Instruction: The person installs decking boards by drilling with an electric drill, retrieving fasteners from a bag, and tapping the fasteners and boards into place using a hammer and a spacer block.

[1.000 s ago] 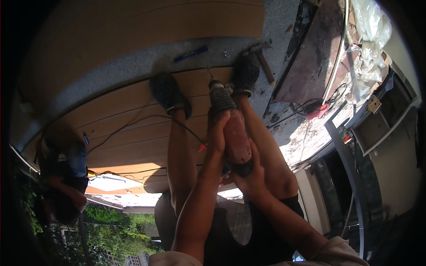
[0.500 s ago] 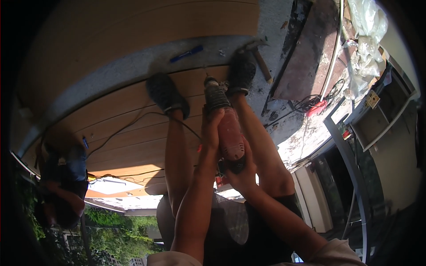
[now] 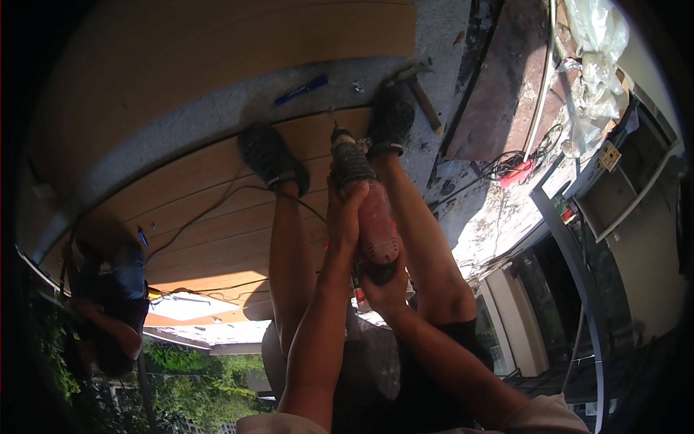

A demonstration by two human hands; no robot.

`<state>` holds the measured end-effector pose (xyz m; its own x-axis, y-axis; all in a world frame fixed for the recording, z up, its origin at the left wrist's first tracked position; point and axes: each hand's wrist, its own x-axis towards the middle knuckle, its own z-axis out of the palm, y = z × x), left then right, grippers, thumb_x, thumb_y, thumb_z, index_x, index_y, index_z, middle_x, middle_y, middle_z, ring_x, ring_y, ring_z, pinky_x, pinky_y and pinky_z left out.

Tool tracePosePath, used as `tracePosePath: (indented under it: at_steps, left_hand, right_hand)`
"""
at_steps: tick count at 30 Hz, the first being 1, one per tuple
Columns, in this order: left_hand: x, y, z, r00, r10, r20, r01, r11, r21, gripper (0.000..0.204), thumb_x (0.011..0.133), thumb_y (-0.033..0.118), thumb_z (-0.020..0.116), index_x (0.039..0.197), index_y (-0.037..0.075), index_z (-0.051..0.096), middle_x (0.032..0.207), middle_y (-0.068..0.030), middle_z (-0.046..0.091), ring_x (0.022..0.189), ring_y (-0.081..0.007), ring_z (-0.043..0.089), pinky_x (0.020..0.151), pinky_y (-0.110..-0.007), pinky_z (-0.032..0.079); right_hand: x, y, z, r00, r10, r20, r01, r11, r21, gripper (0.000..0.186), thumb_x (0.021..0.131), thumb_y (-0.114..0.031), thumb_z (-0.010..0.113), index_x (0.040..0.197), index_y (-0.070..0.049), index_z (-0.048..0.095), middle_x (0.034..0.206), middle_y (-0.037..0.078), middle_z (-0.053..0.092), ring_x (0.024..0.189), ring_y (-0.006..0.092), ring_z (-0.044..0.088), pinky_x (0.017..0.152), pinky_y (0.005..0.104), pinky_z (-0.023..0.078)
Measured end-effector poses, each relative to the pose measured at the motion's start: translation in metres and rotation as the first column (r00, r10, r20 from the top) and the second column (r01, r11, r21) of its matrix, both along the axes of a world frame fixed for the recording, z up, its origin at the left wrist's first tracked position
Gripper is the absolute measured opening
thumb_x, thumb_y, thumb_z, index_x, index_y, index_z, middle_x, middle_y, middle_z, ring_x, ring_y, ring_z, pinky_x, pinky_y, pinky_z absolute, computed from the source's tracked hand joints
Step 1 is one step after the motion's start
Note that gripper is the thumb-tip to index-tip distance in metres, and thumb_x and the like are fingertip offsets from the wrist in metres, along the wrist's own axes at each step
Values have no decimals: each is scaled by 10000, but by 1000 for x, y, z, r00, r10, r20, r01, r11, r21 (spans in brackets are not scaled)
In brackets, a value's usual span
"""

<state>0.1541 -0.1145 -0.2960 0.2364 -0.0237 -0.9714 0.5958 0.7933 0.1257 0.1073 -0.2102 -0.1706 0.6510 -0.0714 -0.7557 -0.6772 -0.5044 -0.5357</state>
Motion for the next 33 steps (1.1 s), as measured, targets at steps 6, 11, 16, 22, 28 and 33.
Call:
tracePosePath:
  at_steps: [6,11,16,22,28,33]
  left_hand:
    - [-6,-3,-3,999,-47,14,46,998,46,420,936,158,637,1311,70,469,1034,-94,644,850,-170,672,718,-300,589]
    - [-3,-2,0,1000,-9,-17,9,999,-34,565,880,207,703,1366,47,463,1144,-111,625,965,-174,643,836,-310,546]
    - [-9,-5,-10,999,-47,-19,47,999,19,564,885,207,702,1368,43,460,1153,-119,623,953,-194,644,818,-316,555]
    - [0,-2,-5,999,-30,-27,30,999,-18,547,888,214,700,1352,43,466,1143,-112,621,948,-184,647,811,-315,555]
    - [-2,1,-8,1000,-6,-18,6,1000,-1,479,903,178,675,1319,50,475,1095,-100,630,900,-173,659,776,-299,565]
    - [6,2,-3,999,33,-6,-33,999,-33,446,908,156,663,1301,54,479,1074,-99,635,887,-174,669,760,-301,576]
  right_hand:
    - [-6,-4,-2,999,-36,-38,35,999,-27,903,823,-28,762,1566,3,249,1361,240,583,1273,308,599,1034,390,486]
    - [-2,-5,0,999,-17,-34,17,1000,-14,887,833,-38,749,1567,2,253,1368,247,582,1270,315,608,1021,391,496]
    - [5,0,0,1000,-13,-17,13,1000,-6,877,849,-44,733,1573,-6,239,1355,242,586,1259,309,614,1006,377,498]
    - [16,3,2,999,41,6,-40,999,-35,864,857,-45,726,1572,-18,241,1318,231,599,1236,299,617,994,365,496]
    - [22,5,1,997,71,40,-70,997,-20,851,860,-34,720,1568,-17,249,1305,238,609,1223,305,626,986,366,502]
    - [27,7,2,995,93,40,-92,995,-37,857,854,-21,726,1567,-13,251,1320,246,603,1237,310,619,1000,370,498]
